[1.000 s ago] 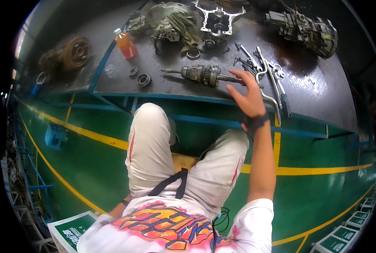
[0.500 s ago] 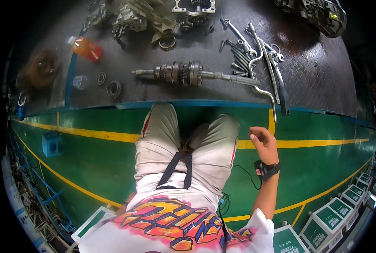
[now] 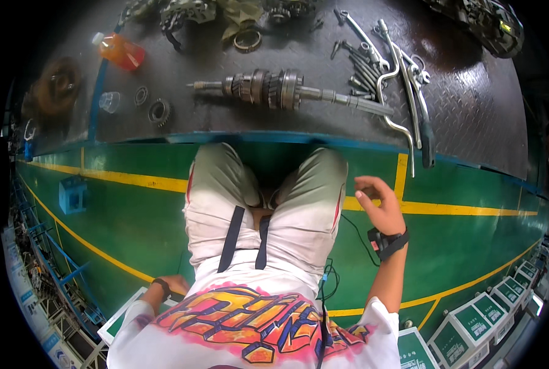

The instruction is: The person disassembles a mechanical gear assembly by hand, removing gear wheels, bearings, and spacers from the main shaft one by one and placing them on the workbench.

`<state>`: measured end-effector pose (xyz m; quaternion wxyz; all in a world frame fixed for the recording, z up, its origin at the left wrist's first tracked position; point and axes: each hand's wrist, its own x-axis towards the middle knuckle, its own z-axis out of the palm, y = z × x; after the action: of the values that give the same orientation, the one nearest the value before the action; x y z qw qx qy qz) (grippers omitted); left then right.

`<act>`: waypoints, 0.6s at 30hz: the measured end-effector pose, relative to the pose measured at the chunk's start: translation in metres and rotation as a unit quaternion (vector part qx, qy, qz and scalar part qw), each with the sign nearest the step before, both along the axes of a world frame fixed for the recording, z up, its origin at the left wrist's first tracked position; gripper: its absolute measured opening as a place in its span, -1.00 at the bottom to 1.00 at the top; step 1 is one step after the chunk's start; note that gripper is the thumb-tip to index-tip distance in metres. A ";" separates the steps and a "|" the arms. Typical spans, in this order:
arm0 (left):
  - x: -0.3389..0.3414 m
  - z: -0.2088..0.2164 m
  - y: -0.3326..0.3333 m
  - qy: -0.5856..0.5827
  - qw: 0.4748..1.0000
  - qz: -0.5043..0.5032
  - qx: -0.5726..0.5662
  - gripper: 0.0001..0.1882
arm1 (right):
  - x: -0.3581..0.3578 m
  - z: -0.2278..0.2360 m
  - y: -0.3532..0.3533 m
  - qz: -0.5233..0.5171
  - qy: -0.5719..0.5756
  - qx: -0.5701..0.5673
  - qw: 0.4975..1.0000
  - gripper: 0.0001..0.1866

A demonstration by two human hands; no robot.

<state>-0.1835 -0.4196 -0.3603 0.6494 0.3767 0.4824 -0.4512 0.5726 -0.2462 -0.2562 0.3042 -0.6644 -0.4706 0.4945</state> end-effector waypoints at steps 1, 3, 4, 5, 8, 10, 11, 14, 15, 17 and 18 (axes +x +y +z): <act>-0.009 -0.005 -0.009 0.005 1.000 -0.001 -0.001 -0.49 | -0.004 0.003 0.004 0.015 0.004 0.013 1.000 -0.64; -0.030 -0.024 -0.028 -0.024 0.998 0.066 0.003 -0.53 | -0.010 0.012 0.012 0.044 -0.003 0.040 0.998 -0.63; -0.023 -0.029 -0.019 -0.020 0.998 0.055 -0.004 -0.55 | -0.011 0.024 0.011 0.067 -0.022 0.062 0.996 -0.62; -0.024 -0.034 -0.017 -0.017 0.999 0.048 -0.011 -0.55 | -0.018 0.044 0.015 0.093 -0.052 0.104 0.989 -0.60; -0.041 -0.041 -0.028 -0.086 0.986 0.099 0.100 -0.65 | -0.054 0.126 0.018 0.123 -0.012 0.191 0.974 -0.60; -0.054 -0.044 -0.030 -0.143 0.952 0.229 0.144 -0.77 | -0.058 0.164 0.007 0.158 -0.017 0.237 0.958 -0.59; -0.052 -0.047 -0.018 -0.157 0.950 0.227 0.145 -0.77 | -0.060 0.187 0.001 0.192 -0.030 0.281 0.940 -0.57; -0.066 -0.017 0.020 -0.189 0.922 0.252 0.228 -0.81 | -0.060 0.238 0.002 0.232 -0.023 0.356 0.905 -0.48; -0.075 0.003 0.036 -0.189 0.917 0.264 0.234 -0.82 | -0.059 0.253 0.007 0.236 -0.029 0.374 0.896 -0.47; -0.071 0.066 0.081 -0.195 0.912 0.229 0.277 -0.83 | -0.058 0.289 0.017 0.239 -0.062 0.404 0.881 -0.44; -0.063 0.098 0.102 -0.206 0.900 0.193 0.333 -0.83 | -0.058 0.308 0.021 0.233 -0.086 0.414 0.876 -0.42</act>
<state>-0.2469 -0.3177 -0.2626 0.6453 0.5548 0.5235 -0.0426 0.5149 -0.2255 0.0522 0.3862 -0.3889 -0.7975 0.2520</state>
